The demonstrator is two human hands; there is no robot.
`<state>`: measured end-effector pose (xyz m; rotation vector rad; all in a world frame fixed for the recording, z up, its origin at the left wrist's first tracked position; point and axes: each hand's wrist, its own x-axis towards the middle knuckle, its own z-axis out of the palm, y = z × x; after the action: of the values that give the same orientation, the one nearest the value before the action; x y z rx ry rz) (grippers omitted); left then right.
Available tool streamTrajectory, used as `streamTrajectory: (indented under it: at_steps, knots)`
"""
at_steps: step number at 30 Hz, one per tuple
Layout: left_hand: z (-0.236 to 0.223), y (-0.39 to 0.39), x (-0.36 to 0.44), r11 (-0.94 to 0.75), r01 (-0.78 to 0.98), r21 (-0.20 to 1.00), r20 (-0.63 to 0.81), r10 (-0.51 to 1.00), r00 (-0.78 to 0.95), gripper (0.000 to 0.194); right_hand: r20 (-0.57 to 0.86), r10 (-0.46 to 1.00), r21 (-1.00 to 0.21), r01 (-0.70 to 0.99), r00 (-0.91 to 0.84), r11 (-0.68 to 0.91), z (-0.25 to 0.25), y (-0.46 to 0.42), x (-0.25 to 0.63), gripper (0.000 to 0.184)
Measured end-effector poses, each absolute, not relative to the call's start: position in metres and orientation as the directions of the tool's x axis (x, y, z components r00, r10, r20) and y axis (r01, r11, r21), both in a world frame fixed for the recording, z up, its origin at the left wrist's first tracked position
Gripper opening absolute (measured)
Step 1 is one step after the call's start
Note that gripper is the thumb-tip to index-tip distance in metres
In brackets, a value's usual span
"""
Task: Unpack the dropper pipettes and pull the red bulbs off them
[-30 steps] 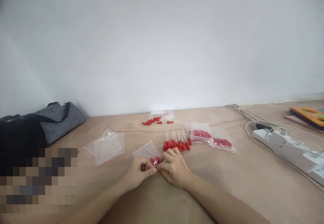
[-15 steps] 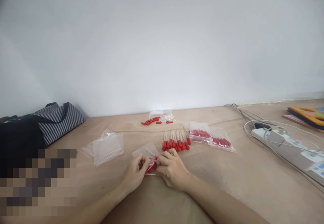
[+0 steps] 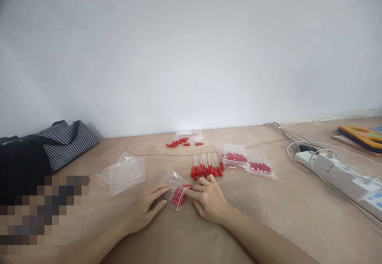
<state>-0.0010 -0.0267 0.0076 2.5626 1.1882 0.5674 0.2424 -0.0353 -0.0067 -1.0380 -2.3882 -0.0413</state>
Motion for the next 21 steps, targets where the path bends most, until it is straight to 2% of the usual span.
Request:
streamTrajectory:
  at_steps: [5, 11, 15, 21]
  knots:
    - [0.007, -0.029, 0.005, -0.608, 0.646, 0.461, 0.276, 0.791, 0.546, 0.027, 0.452, 0.767, -0.323, 0.718, -0.456, 0.617, -0.006, -0.037, 0.238, 0.027]
    - [0.004, -0.028, 0.004, -0.599, 0.631, 0.493, 0.295, 0.797, 0.527, 0.023, 0.320, 0.836, -0.474, 0.689, -0.445, 0.548, 0.002, -0.039, 0.236, 0.029]
    - [0.004, -0.028, 0.003, -0.600, 0.619, 0.507, 0.296, 0.796, 0.528, 0.022, 0.264, 0.858, -0.513, 0.689, -0.441, 0.512, 0.004, -0.039, 0.232, 0.039]
    - [0.005, -0.029, 0.004, -0.604, 0.613, 0.509, 0.289, 0.791, 0.539, 0.019, 0.239, 0.911, -0.546, 0.729, -0.336, 0.412, 0.005, -0.043, 0.221, 0.032]
